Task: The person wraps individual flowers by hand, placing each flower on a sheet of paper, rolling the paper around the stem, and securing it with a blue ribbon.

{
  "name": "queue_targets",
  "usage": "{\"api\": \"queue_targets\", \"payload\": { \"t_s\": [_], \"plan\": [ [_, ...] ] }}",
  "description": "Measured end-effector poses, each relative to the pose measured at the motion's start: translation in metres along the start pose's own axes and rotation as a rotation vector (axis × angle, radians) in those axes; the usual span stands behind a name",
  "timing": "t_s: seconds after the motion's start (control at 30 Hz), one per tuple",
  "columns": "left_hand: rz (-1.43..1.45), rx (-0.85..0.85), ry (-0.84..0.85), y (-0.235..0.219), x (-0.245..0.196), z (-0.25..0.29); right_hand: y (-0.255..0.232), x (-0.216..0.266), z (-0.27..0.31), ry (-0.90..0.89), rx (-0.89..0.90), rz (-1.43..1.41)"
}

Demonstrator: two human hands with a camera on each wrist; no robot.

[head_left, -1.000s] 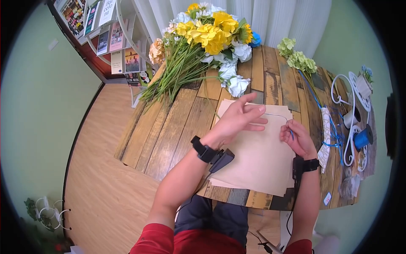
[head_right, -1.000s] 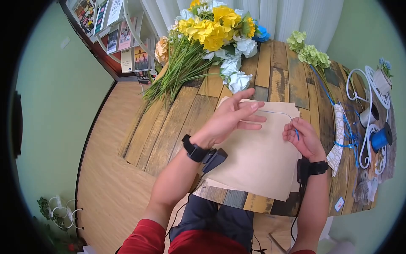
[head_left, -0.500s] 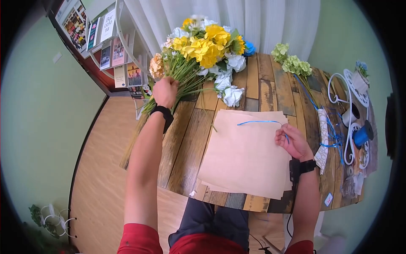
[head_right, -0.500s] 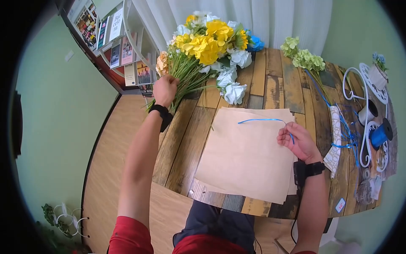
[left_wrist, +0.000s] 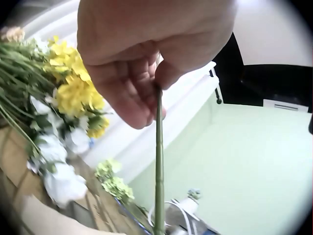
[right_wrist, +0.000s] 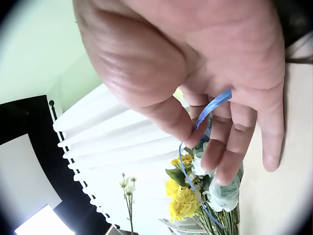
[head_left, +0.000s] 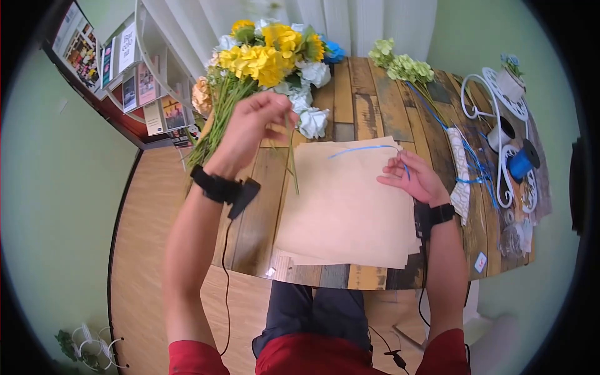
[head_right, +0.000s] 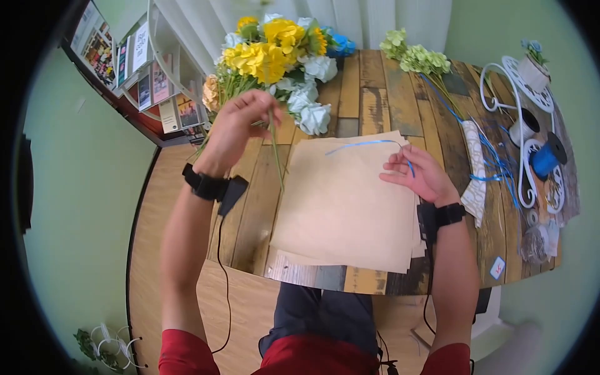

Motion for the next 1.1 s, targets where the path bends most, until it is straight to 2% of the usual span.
{"api": "queue_targets", "payload": {
  "t_s": [0.07, 0.17, 0.33, 0.4, 0.43, 0.5, 0.67, 0.73, 0.83, 0.9, 1.03, 1.07, 1.1],
  "plan": [
    [0.013, 0.222, -0.164, 0.058, 0.033, 0.017, -0.006, 0.012, 0.006, -0.005, -0.046, 0.07],
    [-0.028, 0.286, -0.254, 0.098, 0.076, 0.009, -0.016, 0.026, 0.011, -0.017, -0.11, 0.164],
    [-0.162, 0.203, -0.296, 0.124, 0.117, -0.013, -0.045, 0.044, 0.009, -0.104, -0.13, 0.182],
    [-0.274, 0.274, -0.322, 0.135, 0.125, -0.011, -0.044, 0.057, 0.006, -0.323, -0.078, -0.075],
    [-0.278, 0.279, -0.324, 0.139, 0.125, -0.008, -0.045, 0.059, 0.007, -0.382, -0.147, -0.135],
    [-0.677, 0.288, -0.362, 0.146, 0.129, 0.0, -0.051, 0.058, 0.006, -0.409, -0.202, -0.15],
    [-0.764, 0.289, -0.349, 0.149, 0.133, -0.006, -0.067, 0.057, 0.005, -0.442, -0.293, -0.124],
    [-0.771, 0.287, -0.357, 0.15, 0.132, -0.006, -0.068, 0.06, 0.009, -0.505, -0.444, -0.002],
    [-0.773, 0.253, -0.362, 0.15, 0.13, -0.004, -0.061, 0.058, 0.01, -0.56, -0.52, 0.066],
    [-0.722, 0.231, -0.424, 0.148, 0.13, -0.003, -0.062, 0.052, 0.007, -0.536, -0.472, 0.07],
    [-0.573, 0.286, -0.439, 0.133, 0.126, -0.003, -0.072, 0.046, 0.005, -0.431, -0.383, 0.123],
    [-0.606, 0.182, -0.396, 0.118, 0.121, -0.01, -0.072, 0.047, 0.006, -0.428, -0.384, 0.126],
    [-0.641, 0.076, -0.352, 0.103, 0.116, -0.013, -0.069, 0.051, 0.009, -0.397, -0.451, 0.28]
  ]
}}
Point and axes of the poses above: each hand's wrist, its own z-axis away from the middle knuckle, its own y-axis out of the palm, x = y × z, the point moved 6 cm from there along -z, towards the middle knuckle, and after that the axes turned 14 degrees about -y, right-handed, at the moved point
